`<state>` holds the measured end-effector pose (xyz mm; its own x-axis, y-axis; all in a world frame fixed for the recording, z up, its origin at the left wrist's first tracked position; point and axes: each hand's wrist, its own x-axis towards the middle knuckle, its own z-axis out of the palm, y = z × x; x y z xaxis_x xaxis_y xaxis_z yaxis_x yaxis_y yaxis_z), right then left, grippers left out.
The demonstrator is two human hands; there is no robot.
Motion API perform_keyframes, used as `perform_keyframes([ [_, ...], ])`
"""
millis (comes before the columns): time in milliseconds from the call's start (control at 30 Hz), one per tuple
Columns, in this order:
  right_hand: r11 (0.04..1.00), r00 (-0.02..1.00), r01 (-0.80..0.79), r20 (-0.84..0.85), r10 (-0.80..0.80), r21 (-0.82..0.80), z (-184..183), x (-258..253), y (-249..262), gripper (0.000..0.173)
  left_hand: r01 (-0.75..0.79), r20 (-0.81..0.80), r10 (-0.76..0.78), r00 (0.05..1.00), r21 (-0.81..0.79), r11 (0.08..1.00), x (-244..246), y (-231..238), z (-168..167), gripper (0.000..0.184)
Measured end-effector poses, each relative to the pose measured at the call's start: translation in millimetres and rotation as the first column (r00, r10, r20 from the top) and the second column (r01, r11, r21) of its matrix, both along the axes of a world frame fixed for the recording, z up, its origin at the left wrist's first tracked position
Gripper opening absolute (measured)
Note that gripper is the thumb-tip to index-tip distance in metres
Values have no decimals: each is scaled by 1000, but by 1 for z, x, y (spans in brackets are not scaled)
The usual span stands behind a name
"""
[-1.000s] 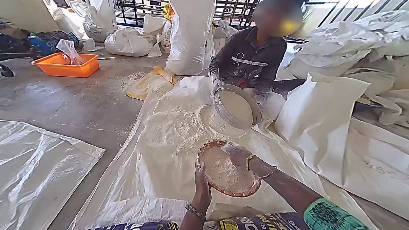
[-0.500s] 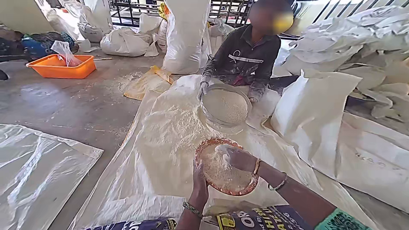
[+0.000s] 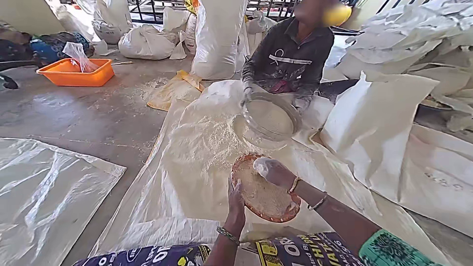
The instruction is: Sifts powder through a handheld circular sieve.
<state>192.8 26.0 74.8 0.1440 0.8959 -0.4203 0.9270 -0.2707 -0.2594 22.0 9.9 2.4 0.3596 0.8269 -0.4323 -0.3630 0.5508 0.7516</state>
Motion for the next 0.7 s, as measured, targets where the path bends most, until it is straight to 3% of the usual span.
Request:
perform_keyframes([
  [100, 1000, 988, -13, -153, 12, -10, 1, 5, 5, 55, 45, -46, -43, 998, 34, 998, 2, 0, -7, 61],
  [200, 992, 968, -127, -221, 121, -14, -11, -11, 12, 64, 41, -32, -40, 999, 22, 999, -2, 3, -3, 60],
  [400, 942, 946, -309, -139, 291, -130, -14, -41, -14, 50, -10, -5, 10, 1000, 9, 1000, -1, 1, -6, 55],
  [533, 953, 959, -284, -38, 281, -103, -11, -34, -17, 31, -41, 34, 43, 998, -60, 997, 1, 1, -3, 54],
  [633, 970, 956, -241, -167, 241, 20, -6, -7, -16, 35, -84, 38, 88, 995, -103, 991, -1, 5, 1, 52],
  [700, 965, 927, -262, -278, 251, -4, 0, -6, -16, 39, -90, 60, 98, 993, -121, 989, -2, 7, 2, 52],
])
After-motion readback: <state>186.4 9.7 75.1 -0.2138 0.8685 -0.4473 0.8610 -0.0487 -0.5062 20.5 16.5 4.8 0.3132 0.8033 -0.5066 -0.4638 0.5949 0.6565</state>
